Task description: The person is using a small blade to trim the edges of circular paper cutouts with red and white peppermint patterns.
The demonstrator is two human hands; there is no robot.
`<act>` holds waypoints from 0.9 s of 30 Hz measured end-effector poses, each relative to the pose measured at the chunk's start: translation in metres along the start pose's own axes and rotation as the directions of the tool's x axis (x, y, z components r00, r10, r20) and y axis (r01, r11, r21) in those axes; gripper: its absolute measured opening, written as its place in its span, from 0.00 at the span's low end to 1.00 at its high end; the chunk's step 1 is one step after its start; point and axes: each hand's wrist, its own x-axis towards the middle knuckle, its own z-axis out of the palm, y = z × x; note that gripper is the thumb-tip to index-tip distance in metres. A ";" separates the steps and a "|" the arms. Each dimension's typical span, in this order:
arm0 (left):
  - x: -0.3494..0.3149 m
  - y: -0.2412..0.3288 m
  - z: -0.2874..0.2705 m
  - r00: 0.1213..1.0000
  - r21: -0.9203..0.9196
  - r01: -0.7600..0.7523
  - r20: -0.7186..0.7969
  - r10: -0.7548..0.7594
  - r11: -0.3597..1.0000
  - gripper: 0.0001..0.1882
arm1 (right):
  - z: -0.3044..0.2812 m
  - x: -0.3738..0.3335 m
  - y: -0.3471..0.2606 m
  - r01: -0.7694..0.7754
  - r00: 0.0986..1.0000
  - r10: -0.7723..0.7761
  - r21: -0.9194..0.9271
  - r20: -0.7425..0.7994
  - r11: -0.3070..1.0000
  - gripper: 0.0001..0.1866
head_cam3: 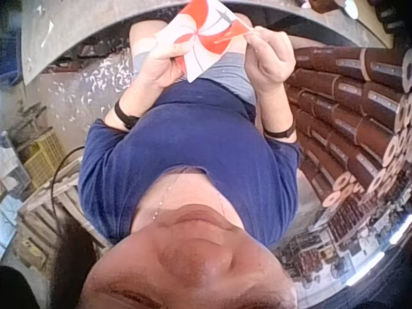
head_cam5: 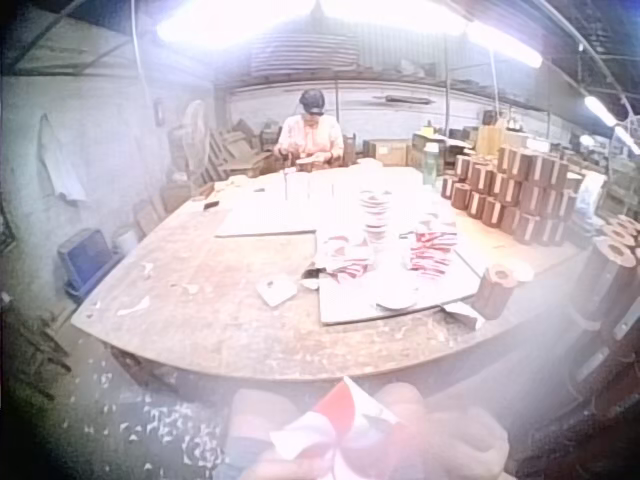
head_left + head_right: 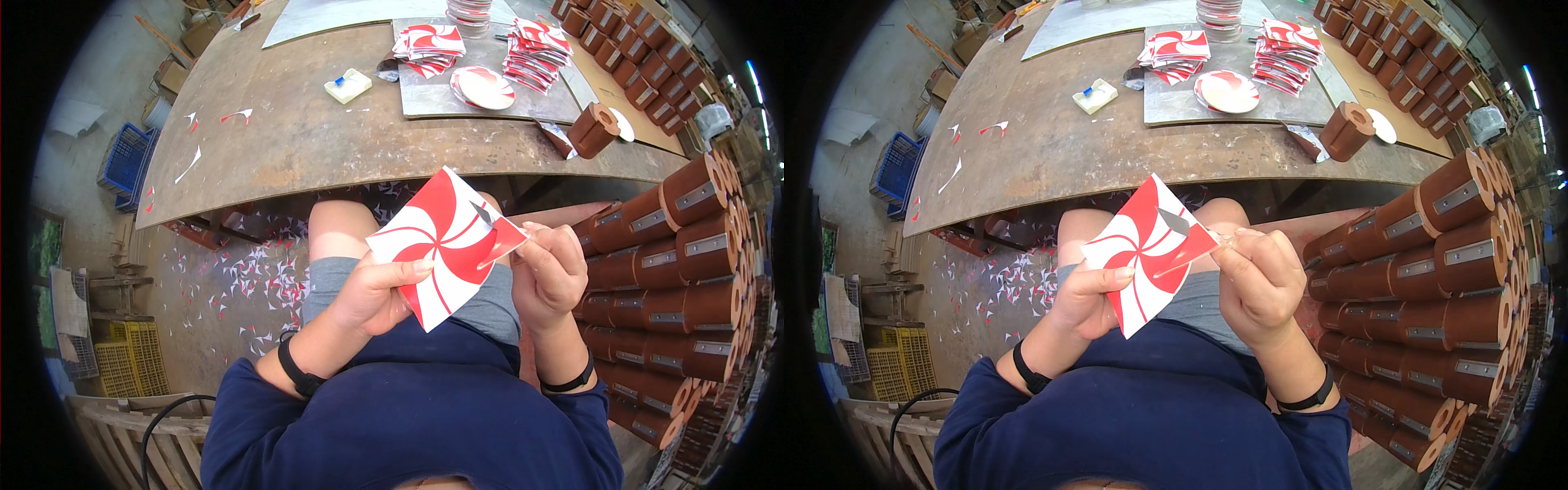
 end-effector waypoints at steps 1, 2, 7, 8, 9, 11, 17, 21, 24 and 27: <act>0.000 0.000 0.000 1.000 0.001 0.007 0.003 -0.007 1.000 0.23 | 0.000 0.000 0.000 -0.003 1.000 0.003 0.004 -0.001 1.000 0.15; -0.001 0.000 0.000 1.000 0.003 0.013 0.005 -0.013 1.000 0.24 | 0.000 0.000 0.000 -0.005 1.000 0.005 0.009 -0.001 1.000 0.15; -0.001 0.002 0.000 0.999 0.043 0.030 0.019 -0.031 0.999 0.24 | -0.001 0.001 0.000 -0.019 1.000 0.019 0.059 -0.004 0.998 0.15; -0.002 0.002 0.000 0.999 0.056 0.049 0.022 -0.050 0.997 0.25 | -0.002 0.000 0.001 -0.031 0.999 0.031 0.072 -0.004 0.997 0.15; -0.002 0.002 0.000 0.998 0.056 0.049 0.023 -0.050 0.997 0.25 | -0.002 0.000 0.001 -0.031 1.000 0.031 0.070 -0.004 0.997 0.15; -0.002 0.003 -0.001 0.996 0.072 0.071 0.045 -0.075 0.995 0.25 | -0.003 -0.001 0.001 -0.050 0.999 0.049 0.092 0.012 0.994 0.16; -0.003 0.006 -0.007 0.989 0.112 0.113 0.080 -0.122 0.987 0.25 | -0.003 -0.005 0.003 -0.094 0.996 0.091 0.183 0.024 0.979 0.16; -0.005 0.007 -0.007 0.987 0.111 0.128 0.079 -0.138 0.985 0.26 | -0.007 -0.006 -0.001 -0.132 0.991 0.123 0.197 0.054 0.971 0.15; -0.005 0.007 -0.008 0.987 0.137 0.113 0.102 -0.127 0.984 0.26 | -0.007 -0.007 -0.002 -0.170 0.985 0.162 0.233 0.053 0.958 0.15; -0.006 0.008 -0.008 0.986 0.162 0.115 0.105 -0.133 0.980 0.26 | -0.008 -0.007 -0.003 -0.187 0.982 0.176 0.245 0.064 0.951 0.14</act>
